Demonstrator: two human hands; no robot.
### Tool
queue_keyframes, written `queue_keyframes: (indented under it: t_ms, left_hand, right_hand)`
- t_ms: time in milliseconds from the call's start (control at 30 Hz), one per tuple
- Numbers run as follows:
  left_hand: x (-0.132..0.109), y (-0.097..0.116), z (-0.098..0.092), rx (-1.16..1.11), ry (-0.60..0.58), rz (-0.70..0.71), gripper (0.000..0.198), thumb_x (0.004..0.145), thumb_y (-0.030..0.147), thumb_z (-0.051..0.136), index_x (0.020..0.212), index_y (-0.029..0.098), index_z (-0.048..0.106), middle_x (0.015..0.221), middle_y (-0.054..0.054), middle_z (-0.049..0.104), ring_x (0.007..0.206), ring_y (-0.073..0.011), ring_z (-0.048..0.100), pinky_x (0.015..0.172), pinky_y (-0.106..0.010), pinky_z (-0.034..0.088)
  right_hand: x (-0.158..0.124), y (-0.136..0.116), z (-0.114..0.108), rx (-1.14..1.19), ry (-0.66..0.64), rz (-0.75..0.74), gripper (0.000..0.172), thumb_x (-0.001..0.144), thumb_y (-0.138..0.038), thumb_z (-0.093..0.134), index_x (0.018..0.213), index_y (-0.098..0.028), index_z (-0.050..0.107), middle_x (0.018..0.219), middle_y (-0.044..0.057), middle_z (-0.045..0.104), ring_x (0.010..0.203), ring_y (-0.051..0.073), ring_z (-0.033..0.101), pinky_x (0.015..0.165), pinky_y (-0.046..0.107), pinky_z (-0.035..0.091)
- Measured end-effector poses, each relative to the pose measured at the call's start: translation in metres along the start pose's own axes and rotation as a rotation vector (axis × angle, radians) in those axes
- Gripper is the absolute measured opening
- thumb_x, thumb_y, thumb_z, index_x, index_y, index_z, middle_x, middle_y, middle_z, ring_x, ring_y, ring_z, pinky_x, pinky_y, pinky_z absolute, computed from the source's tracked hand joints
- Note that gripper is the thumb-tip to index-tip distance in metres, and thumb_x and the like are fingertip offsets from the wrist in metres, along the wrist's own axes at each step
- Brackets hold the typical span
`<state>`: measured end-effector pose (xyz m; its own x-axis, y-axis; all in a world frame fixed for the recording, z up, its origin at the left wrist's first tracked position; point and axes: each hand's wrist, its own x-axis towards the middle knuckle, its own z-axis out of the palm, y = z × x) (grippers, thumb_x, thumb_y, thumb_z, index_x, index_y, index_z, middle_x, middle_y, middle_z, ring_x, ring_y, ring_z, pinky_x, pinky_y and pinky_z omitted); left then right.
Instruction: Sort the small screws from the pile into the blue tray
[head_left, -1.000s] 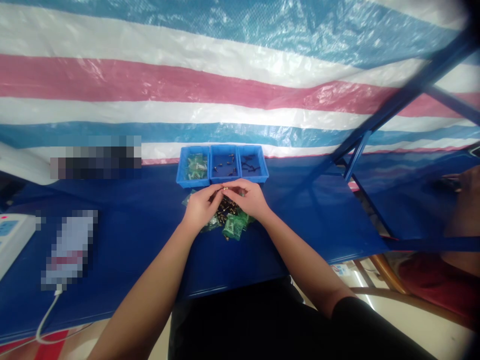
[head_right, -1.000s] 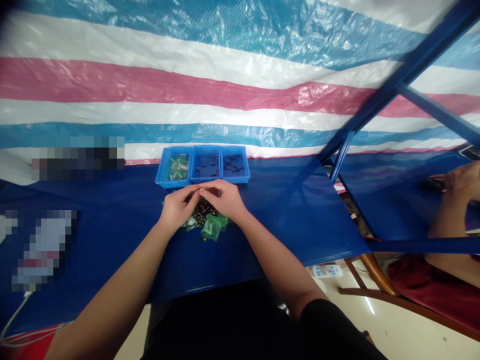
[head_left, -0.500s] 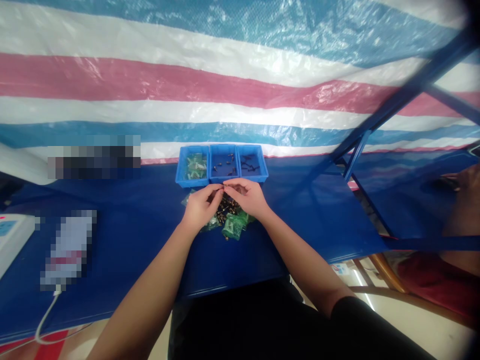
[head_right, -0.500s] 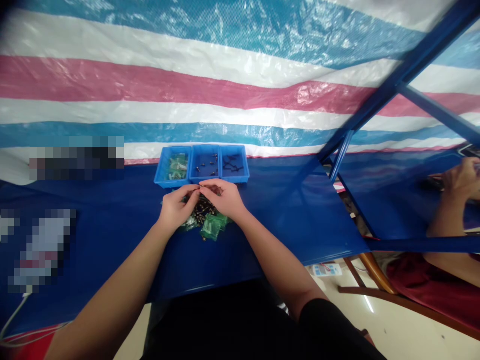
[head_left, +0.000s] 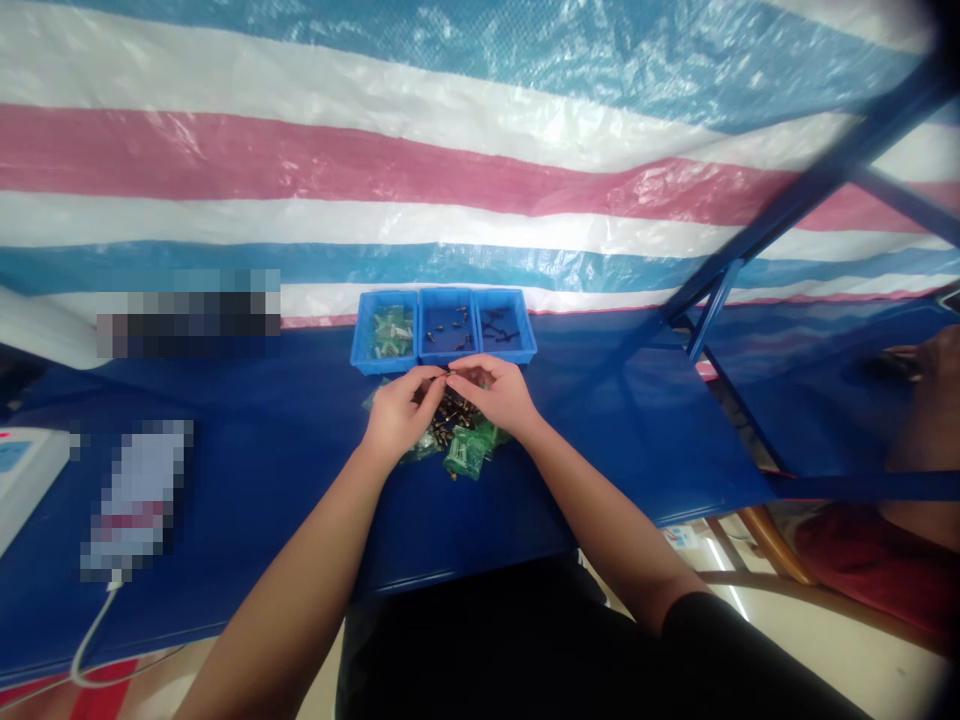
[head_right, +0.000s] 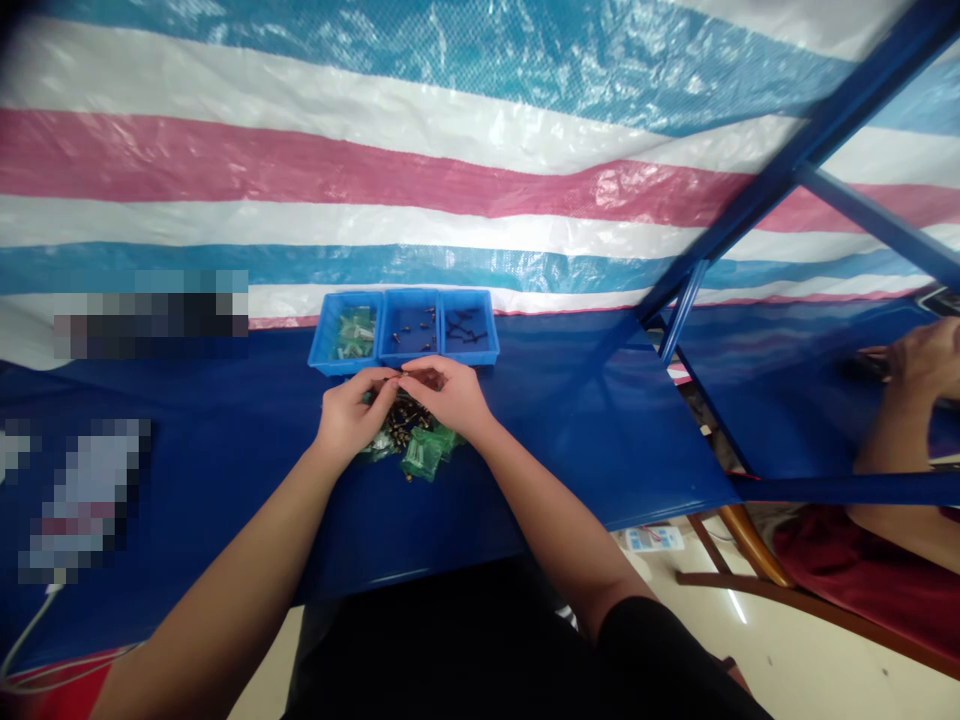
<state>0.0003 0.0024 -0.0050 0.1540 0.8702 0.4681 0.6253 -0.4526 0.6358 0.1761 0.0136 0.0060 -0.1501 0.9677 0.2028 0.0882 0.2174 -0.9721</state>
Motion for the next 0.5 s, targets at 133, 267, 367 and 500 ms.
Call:
queue_keyframes:
  t_ms: [133,267,367,500]
  left_hand:
    - [0.0006,0.0012,-0.0016,0.004,-0.019,-0.015,0.026,0.094,0.038,0.05,0.103,0.02,0.066,0.086,-0.002,0.071,0.071,-0.0127,0.065,0.066,-0.022,0.047]
    - [0.0008,0.0018,-0.0024,0.001,-0.032,-0.02,0.025,0.095,0.037,0.049,0.103,0.02,0.066,0.091,-0.002,0.072,0.073,-0.0123,0.066,0.068,-0.021,0.047]
    - [0.0008,0.0018,-0.0025,0.004,-0.02,-0.021,0.026,0.094,0.038,0.05,0.101,0.02,0.066,0.092,-0.002,0.072,0.073,-0.0125,0.066,0.067,-0.021,0.048]
    - [0.001,0.0018,-0.0021,-0.003,-0.011,-0.021,0.028,0.094,0.04,0.049,0.1,0.019,0.068,0.091,-0.003,0.073,0.076,-0.0139,0.067,0.069,-0.022,0.049]
  right_hand:
    - [0.0006,0.0017,-0.0001,-0.022,0.008,-0.012,0.025,0.078,-0.038,0.071,0.096,-0.019,0.073,0.088,0.005,0.074,0.074,0.015,0.066,0.07,0.029,0.055]
    - [0.0005,0.0027,0.0008,-0.012,0.003,-0.018,0.025,0.079,-0.037,0.07,0.097,-0.019,0.072,0.088,0.005,0.074,0.075,0.015,0.067,0.071,0.029,0.055]
    - [0.0001,0.0012,0.0008,-0.044,0.016,-0.03,0.025,0.079,-0.037,0.069,0.097,-0.02,0.072,0.089,0.005,0.074,0.074,0.015,0.066,0.07,0.029,0.055]
    - [-0.0003,0.0005,0.0001,-0.069,0.023,-0.064,0.023,0.08,-0.035,0.069,0.097,-0.02,0.072,0.09,0.005,0.074,0.072,0.014,0.064,0.068,0.029,0.054]
